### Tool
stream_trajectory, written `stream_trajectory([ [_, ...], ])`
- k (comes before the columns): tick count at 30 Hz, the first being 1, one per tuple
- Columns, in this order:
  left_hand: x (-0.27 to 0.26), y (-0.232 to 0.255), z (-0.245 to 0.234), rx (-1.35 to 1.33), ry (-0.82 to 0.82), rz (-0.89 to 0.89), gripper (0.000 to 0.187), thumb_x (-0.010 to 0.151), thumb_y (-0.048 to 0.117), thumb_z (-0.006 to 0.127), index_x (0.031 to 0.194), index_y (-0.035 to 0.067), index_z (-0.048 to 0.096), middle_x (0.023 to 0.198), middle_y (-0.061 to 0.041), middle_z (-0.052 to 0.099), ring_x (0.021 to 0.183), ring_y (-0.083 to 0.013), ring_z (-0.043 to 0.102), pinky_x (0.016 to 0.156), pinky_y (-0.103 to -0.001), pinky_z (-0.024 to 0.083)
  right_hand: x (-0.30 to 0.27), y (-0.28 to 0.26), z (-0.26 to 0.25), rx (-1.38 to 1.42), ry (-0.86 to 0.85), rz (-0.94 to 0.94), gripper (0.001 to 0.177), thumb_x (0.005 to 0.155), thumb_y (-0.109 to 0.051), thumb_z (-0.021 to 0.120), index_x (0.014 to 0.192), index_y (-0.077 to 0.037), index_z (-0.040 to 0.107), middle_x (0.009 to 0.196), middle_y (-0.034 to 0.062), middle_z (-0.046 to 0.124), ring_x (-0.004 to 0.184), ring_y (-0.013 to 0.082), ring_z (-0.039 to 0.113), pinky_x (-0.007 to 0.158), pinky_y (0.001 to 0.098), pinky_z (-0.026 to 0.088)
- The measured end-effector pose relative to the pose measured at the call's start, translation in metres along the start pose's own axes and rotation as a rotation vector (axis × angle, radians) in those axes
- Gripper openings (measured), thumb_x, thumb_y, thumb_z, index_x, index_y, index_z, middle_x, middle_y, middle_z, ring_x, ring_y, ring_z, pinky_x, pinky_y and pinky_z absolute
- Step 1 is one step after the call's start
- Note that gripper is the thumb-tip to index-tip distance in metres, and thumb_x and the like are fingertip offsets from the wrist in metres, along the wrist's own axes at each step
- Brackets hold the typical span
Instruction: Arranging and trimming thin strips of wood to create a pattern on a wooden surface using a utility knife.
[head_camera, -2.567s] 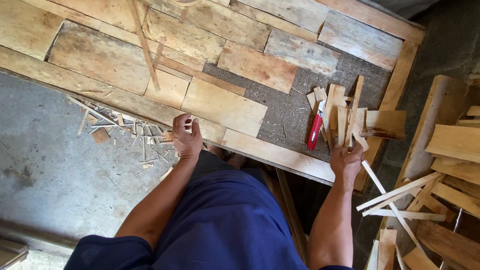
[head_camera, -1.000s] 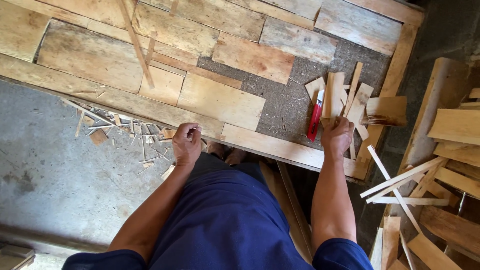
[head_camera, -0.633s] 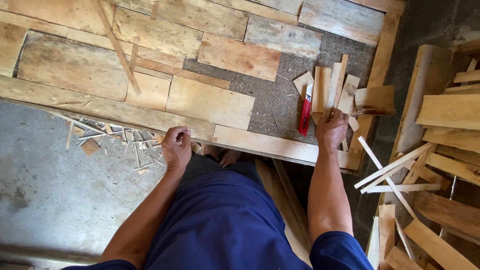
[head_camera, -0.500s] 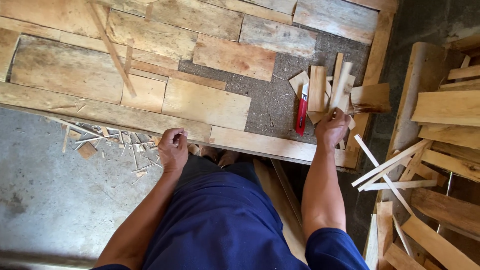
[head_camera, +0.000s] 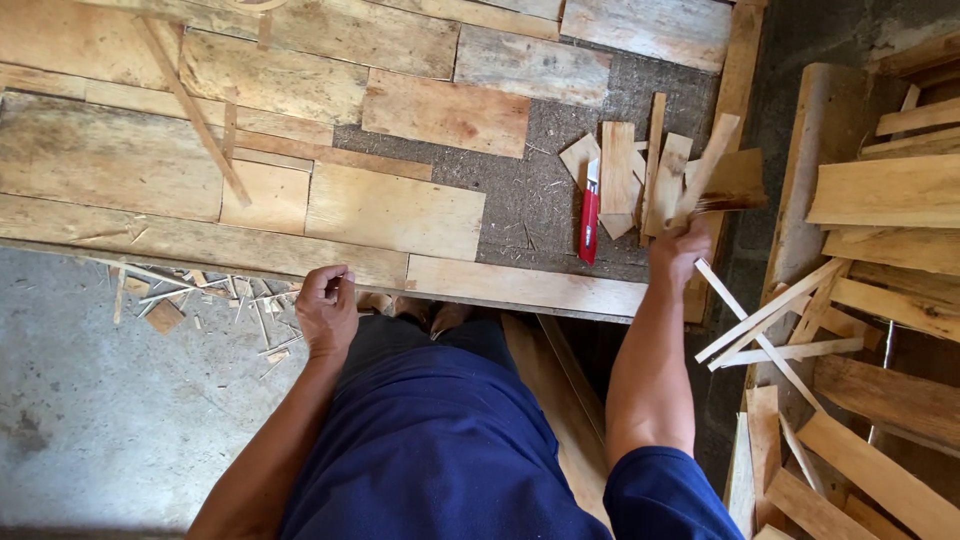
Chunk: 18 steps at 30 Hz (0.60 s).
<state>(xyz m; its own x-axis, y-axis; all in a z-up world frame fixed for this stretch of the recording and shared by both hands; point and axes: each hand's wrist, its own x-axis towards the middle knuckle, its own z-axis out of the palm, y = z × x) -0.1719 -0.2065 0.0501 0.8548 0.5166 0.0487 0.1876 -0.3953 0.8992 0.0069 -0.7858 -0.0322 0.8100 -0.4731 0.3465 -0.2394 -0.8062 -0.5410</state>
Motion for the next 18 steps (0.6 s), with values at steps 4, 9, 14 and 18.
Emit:
stream_trajectory([
  [4,0.002,0.007,0.005,0.057,-0.022,-0.011,0.01,0.097,0.01,0.075,0.105,0.004,0.072,0.096,-0.007,0.074,0.08,-0.0137,0.067,0.073,-0.028,0.055,-0.026,-0.083,-0.013,0.045,-0.16,0.021,0.024,0.105,-0.007,0.047,0.103,0.004,0.068,0.074,0.0127,0.066,0.046,0.0144,0.052,0.034,0.0307,0.039],
  [9,0.004,0.006,0.015,0.022,-0.048,0.032,0.01,0.097,0.008,0.073,0.106,0.005,0.07,0.099,-0.007,0.073,0.084,-0.0144,0.07,0.073,-0.027,0.055,-0.05,-0.126,0.001,0.088,-0.2,-0.014,0.023,0.1,-0.005,0.049,0.104,0.001,0.071,0.084,0.0201,0.075,0.063,0.0243,0.074,0.049,0.0361,0.06],
  [14,0.006,0.009,0.018,0.025,-0.055,0.092,0.011,0.096,0.007,0.074,0.106,0.004,0.069,0.098,-0.008,0.072,0.083,-0.0163,0.07,0.074,-0.029,0.057,-0.047,-0.164,-0.017,0.048,-0.239,0.051,0.028,0.098,-0.003,0.048,0.114,0.002,0.069,0.087,0.0262,0.077,0.073,0.0353,0.077,0.069,0.0473,0.062],
  [18,0.005,0.013,0.017,0.014,-0.048,0.153,0.01,0.096,0.005,0.073,0.105,0.003,0.068,0.099,-0.01,0.071,0.083,-0.0183,0.07,0.073,-0.03,0.057,-0.042,-0.172,-0.031,-0.016,-0.213,-0.063,0.032,0.093,-0.007,0.058,0.12,0.009,0.066,0.101,0.0331,0.073,0.088,0.0438,0.072,0.079,0.0535,0.059],
])
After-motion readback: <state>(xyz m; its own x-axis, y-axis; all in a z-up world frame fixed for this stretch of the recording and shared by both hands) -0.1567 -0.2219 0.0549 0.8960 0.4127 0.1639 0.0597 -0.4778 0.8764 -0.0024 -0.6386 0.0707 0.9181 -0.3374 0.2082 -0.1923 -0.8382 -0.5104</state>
